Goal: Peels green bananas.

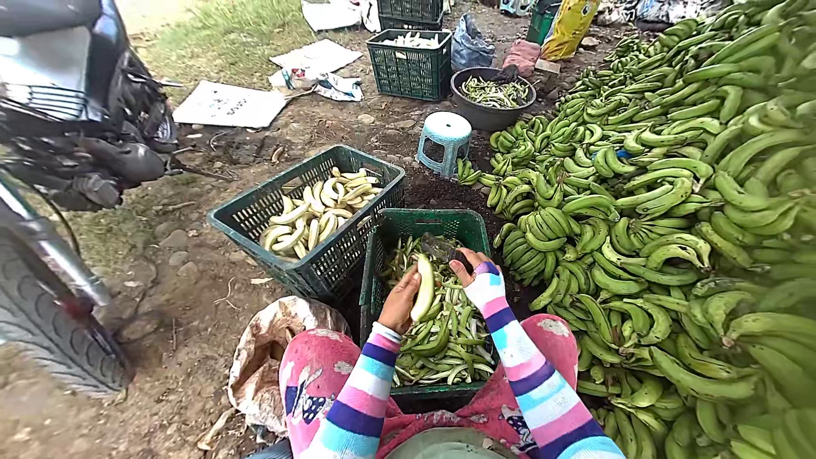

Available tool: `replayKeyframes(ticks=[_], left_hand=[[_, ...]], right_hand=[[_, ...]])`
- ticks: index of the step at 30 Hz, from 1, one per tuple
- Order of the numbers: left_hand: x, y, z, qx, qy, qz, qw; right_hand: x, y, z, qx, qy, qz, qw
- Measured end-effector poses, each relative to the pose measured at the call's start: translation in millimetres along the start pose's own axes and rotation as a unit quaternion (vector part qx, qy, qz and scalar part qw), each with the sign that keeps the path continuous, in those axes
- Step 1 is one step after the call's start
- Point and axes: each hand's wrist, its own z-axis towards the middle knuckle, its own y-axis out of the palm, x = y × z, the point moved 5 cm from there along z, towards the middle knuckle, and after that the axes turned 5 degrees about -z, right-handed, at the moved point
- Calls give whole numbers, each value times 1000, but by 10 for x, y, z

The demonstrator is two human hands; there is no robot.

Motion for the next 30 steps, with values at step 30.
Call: replayKeyframes(ticks=[30], left_hand=[[-20, -85, 86, 200, -55, -171, 963]], right_hand=[[-199, 330, -721, 110, -72, -31, 991]])
